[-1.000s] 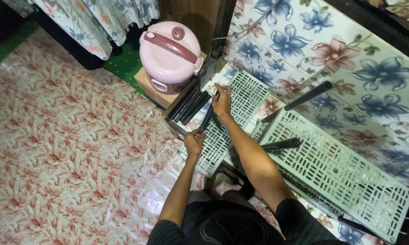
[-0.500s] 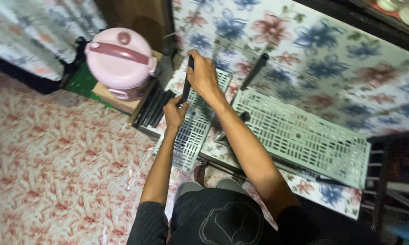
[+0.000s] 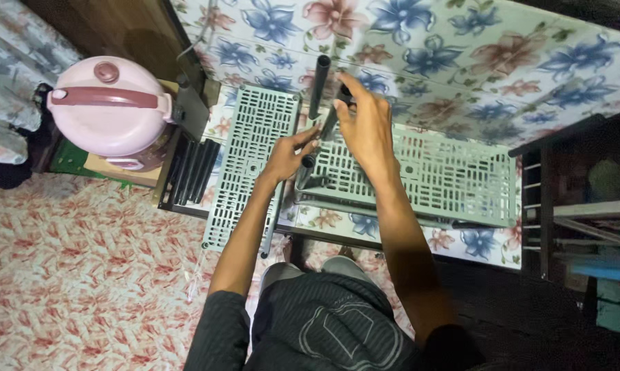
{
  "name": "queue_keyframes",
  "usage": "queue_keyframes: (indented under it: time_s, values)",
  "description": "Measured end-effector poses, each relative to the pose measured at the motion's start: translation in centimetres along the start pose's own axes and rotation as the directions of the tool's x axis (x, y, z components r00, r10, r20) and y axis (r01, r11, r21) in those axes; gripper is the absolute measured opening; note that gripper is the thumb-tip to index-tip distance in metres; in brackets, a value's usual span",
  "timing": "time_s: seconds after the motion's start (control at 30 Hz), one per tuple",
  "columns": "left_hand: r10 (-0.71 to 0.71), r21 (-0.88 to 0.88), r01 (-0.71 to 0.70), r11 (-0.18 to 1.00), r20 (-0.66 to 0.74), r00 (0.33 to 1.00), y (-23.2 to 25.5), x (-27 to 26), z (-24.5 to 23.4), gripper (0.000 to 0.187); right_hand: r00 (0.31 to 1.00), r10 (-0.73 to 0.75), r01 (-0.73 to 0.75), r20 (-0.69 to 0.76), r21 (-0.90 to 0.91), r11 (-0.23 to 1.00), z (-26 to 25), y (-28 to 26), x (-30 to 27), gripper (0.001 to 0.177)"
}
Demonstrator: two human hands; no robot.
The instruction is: The person assembles a light green plastic storage shelf by inserting black metal poles into the shelf panels and stacking them. They handle the shelf panels and poles, aligning and securing them to form a multi-tiered unit.
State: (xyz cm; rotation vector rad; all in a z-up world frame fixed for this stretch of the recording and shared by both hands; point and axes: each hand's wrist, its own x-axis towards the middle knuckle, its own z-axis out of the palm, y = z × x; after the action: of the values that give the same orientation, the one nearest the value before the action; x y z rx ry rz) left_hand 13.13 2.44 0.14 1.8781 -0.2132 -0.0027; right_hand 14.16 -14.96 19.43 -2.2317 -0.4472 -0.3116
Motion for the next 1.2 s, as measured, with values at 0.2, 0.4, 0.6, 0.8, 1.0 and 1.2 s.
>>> queue_keyframes:
  time_s: [0.2,0.4,0.6,0.8,1.0,1.2]
  values:
    - [0.162,0.535,-0.16,0.83,0.044,0.986,-1.8,-1.2,-0.4,0.054,0.993,0.057,-0.057,-0.106,0.002,0.998,-1.1,4.2,-3.0,0.046]
    - [-0.21,0.89,0.084,0.447,0.013,0.978,-1.3,-10.8,2.4,0.056,0.988,0.048,-0.06,-0.149,-0.078,0.995,-4.2,7.1,-4.6,0.049]
    - [-0.191,0.495,-0.088,0.865,0.486,0.853,4.8,-11.8,8.5,0.034,0.977,0.134,-0.146,-0.165,-0.067,0.987,-6.9,9.0,-6.4,0.048]
    - [0.35,0.523,-0.381,0.762,0.161,0.923,7.3,-4.5,14.9,0.061,0.977,0.064,-0.088,-0.203,-0.114,0.99,-9.6,10.6,-8.1,0.049]
    - [0.326,0.689,-0.381,0.616,0.217,0.92,5.1,-4.5,19.7,0.066,0.98,-0.014,-0.014,-0.2,-0.14,0.99,-10.8,11.5,-9.5,0.055]
    - [0.346,0.635,-0.323,0.702,0.093,0.934,4.8,-3.8,21.4,0.06,0.974,0.046,-0.078,-0.222,-0.138,0.987,-12.1,12.3,-11.4,0.058]
